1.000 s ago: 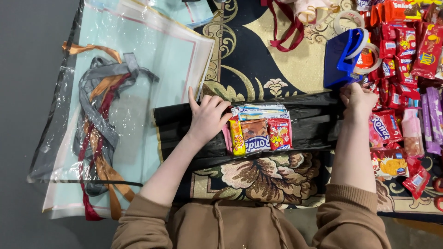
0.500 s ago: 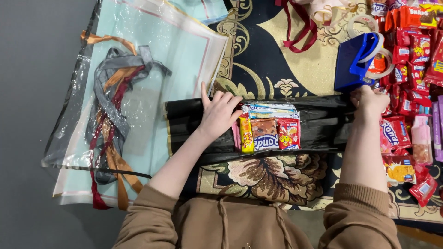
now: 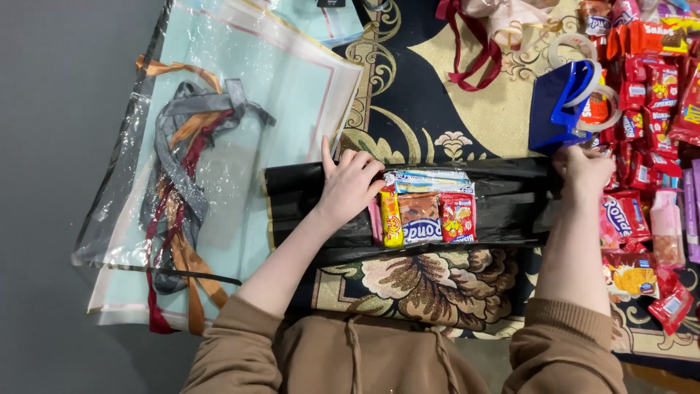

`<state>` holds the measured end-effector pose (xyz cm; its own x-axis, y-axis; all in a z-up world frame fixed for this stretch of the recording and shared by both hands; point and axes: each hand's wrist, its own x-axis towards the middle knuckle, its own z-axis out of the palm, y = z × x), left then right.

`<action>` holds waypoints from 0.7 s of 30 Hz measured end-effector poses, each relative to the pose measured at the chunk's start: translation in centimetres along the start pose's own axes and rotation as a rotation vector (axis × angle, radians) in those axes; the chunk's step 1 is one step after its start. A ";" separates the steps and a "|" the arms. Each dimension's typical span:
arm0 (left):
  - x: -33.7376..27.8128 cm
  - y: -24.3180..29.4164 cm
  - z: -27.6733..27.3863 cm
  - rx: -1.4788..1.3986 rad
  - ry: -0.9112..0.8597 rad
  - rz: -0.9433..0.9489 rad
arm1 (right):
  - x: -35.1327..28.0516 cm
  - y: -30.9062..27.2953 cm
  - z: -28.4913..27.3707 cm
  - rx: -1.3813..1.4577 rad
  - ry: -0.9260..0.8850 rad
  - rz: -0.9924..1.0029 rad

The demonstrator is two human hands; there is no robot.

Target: Wrapping snack packages in black paper and clear plastic to create a gift arrangement, securing it with tape.

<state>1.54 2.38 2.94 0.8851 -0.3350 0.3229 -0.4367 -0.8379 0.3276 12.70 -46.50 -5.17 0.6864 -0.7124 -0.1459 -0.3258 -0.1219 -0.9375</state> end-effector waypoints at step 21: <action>-0.5 -0.7 2.4 -0.057 0.147 0.007 | -26.5 -11.0 10.4 0.077 -1.049 0.076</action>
<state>1.80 2.06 0.43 0.8505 -0.2706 0.4510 -0.4551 -0.8085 0.3731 4.84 -19.08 5.69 0.8963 0.2431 -0.3709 -0.3750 -0.0310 -0.9265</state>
